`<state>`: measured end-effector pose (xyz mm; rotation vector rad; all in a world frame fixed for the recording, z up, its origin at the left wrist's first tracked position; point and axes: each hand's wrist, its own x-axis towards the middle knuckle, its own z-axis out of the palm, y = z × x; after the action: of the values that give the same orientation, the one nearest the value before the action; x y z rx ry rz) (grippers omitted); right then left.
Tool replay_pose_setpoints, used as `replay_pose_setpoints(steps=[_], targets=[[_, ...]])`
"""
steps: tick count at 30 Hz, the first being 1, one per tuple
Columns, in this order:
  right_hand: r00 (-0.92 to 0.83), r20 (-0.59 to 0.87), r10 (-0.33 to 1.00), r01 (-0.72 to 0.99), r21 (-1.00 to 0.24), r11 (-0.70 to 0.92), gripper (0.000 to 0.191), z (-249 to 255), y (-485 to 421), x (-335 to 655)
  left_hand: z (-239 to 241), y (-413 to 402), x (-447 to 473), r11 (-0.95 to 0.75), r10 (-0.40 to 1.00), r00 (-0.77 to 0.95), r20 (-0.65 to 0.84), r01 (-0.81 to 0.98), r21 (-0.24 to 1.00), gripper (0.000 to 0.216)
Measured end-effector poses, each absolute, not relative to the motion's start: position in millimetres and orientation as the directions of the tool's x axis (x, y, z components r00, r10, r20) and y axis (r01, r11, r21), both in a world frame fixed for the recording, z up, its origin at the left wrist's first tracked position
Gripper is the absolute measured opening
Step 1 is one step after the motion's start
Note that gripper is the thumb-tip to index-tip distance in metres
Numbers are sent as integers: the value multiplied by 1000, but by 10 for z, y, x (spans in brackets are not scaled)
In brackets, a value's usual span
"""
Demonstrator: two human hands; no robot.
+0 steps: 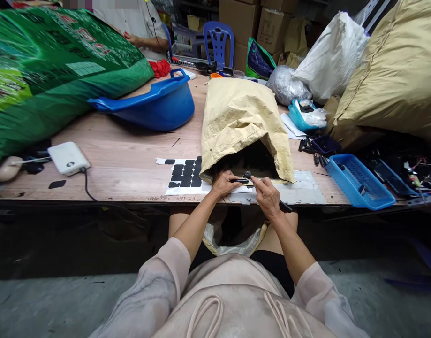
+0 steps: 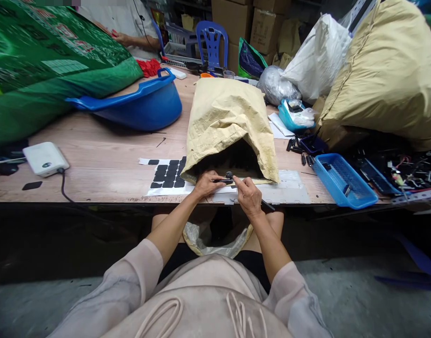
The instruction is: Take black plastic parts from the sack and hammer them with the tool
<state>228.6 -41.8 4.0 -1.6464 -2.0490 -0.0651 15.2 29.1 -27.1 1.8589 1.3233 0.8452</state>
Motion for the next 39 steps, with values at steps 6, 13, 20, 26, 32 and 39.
replay_pose_setpoints(steps=[6,13,20,26,32,39], targets=[[-134,372,918,933,-265,243,39,-31,-419,2368,-266,292,159,-223,963,248,101,529,819,27],[-32,411,911,927,-330,181,36,-58,-205,2576,-210,285,173,-235,964,238,115,573,785,20],[-82,409,909,957,-222,186,26,-204,-56,2758,-121,242,165,-245,959,265,101,595,765,21],[-71,393,917,960,-225,170,26,-239,-80,2720,-106,246,179,-248,958,275,77,668,702,25],[-72,399,914,959,-224,173,23,-236,-71,2712,-2,101,217,-303,951,272,146,728,615,15],[-77,416,906,958,-221,183,24,-259,-71,2704,-244,-897,288,-633,697,687,207,453,628,15]])
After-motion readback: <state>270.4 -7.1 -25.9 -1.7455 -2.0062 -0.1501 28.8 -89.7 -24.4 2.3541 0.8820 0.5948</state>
